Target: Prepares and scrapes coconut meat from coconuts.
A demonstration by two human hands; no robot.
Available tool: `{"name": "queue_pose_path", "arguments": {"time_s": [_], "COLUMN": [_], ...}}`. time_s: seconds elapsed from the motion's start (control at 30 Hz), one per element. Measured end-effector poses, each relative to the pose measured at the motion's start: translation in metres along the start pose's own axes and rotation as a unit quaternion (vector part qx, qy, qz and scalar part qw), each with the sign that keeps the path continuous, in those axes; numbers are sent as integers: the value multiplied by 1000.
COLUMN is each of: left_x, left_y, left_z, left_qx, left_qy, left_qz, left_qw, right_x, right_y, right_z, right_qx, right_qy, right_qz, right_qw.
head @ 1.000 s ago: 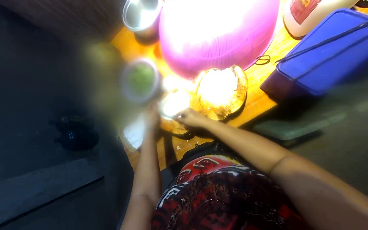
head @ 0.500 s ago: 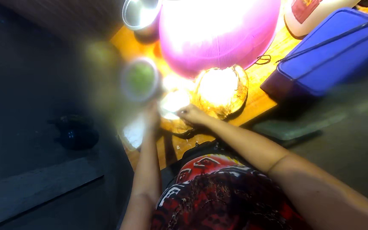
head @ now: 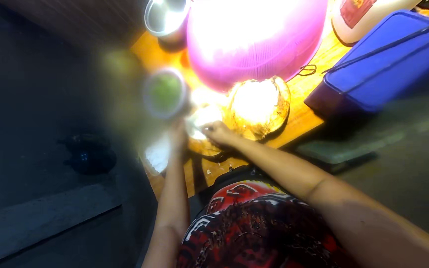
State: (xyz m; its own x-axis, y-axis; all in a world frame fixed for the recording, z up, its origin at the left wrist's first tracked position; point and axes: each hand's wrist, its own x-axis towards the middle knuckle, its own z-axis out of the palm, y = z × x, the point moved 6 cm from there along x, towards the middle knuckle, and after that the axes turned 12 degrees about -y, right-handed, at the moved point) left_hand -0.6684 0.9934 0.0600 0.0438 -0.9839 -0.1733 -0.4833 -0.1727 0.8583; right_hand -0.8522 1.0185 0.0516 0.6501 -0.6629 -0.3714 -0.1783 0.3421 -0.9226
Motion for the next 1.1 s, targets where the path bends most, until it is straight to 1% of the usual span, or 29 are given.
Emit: {"name": "queue_pose_path", "arguments": {"time_s": [0.1,0.17,0.23,0.3,0.37,0.47,0.53,0.67,0.77,0.87,0.97,1.0,1.1], "left_x": [-2,-2,-1,-1,-1,-1,-1,0,-1,-1,1,1,0], "left_y": [-3,-2,-1,-2,-2,-1,-1,-2,1,0,-3,-3,-1], "left_z": [0,0,1,2,1,1,1,1,-1,0,1,2,1], "left_qx": [-4,-3,-13,-17,-10,-3,1,-7,1,-2,-11,-14,-17], "left_qy": [1,1,0,3,5,-3,-3,-4,1,-2,1,3,3], "left_qz": [11,11,9,6,5,6,2,3,2,9,5,6,7], "left_qw": [1000,1000,1000,1000,1000,1000,1000,1000,1000,1000,1000,1000,1000], "right_x": [-6,-16,-17,-9,-3,-10,-15,-9,-10,-20,-14,-13,-13], "right_y": [11,15,14,12,7,10,13,8,-2,-3,1,-3,-5], "right_z": [9,6,-3,-7,0,8,1,-13,-1,-6,-16,-16,-5], "right_qx": [-46,-74,-61,-30,-26,-79,-104,-70,-100,-147,-126,-109,-116], "right_qy": [-32,-64,-51,-14,-6,-32,-55,-14,-32,-67,-36,-26,-36], "right_qz": [-19,8,26,7,-12,-32,-37,-27,-36,-27,-33,-20,-8], "right_qw": [998,995,996,999,1000,996,992,997,994,987,991,993,993]}}
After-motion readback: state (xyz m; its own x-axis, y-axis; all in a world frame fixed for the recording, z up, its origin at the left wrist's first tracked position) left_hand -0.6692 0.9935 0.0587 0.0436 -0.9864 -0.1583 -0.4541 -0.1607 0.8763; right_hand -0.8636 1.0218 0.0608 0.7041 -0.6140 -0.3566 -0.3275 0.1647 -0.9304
